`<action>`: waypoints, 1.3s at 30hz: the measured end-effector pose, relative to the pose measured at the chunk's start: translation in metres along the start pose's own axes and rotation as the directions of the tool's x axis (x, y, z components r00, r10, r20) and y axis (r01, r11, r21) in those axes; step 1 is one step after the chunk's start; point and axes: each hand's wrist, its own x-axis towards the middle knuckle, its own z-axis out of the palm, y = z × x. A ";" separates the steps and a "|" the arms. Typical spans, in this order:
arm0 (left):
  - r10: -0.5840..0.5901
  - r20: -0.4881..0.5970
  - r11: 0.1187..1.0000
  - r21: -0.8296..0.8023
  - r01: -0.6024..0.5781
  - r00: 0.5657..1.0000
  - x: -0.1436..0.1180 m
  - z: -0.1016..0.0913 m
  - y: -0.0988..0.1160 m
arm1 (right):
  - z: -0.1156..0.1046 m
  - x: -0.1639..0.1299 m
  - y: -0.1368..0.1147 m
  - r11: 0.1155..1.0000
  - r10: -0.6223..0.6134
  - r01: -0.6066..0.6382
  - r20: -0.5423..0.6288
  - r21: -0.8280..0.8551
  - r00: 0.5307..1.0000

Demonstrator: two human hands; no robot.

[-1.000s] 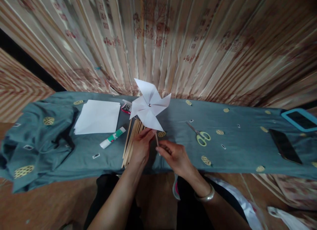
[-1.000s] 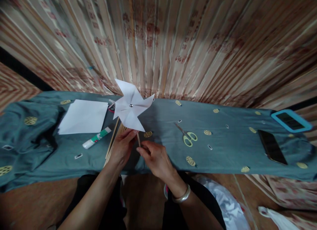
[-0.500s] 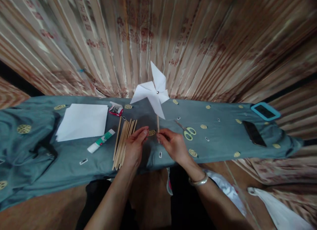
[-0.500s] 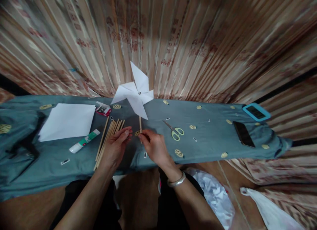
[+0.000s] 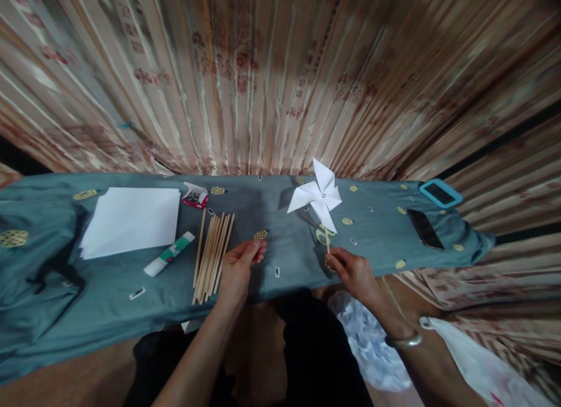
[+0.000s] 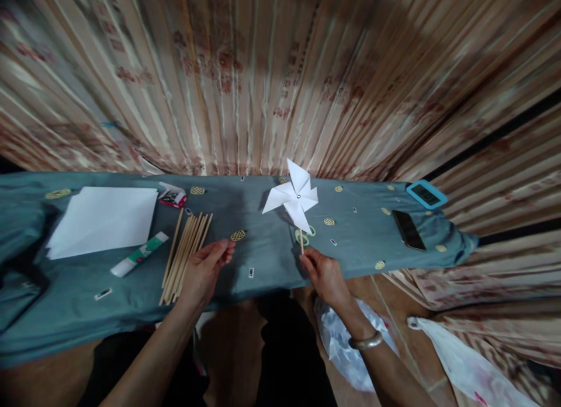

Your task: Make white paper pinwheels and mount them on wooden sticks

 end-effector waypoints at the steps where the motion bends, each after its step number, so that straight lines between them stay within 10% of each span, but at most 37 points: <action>1: -0.001 0.009 1.000 0.008 0.001 1.000 0.000 0.000 -0.001 | 0.001 -0.002 0.004 1.000 0.003 -0.003 0.011 -0.021 1.000; 12: -0.003 0.051 0.996 0.085 -0.002 0.999 -0.006 0.003 -0.008 | -0.030 0.032 0.076 0.840 0.140 -0.150 -0.059 -0.522 0.988; 30: -0.046 0.062 0.991 0.132 0.037 0.997 -0.004 0.009 -0.016 | -0.083 0.087 0.156 0.616 0.400 -0.335 -0.083 -0.713 0.913; 39: -0.066 0.085 0.988 0.147 0.053 0.994 -0.007 0.011 -0.013 | -0.088 0.107 0.176 0.640 0.350 -0.346 -0.141 -0.686 0.926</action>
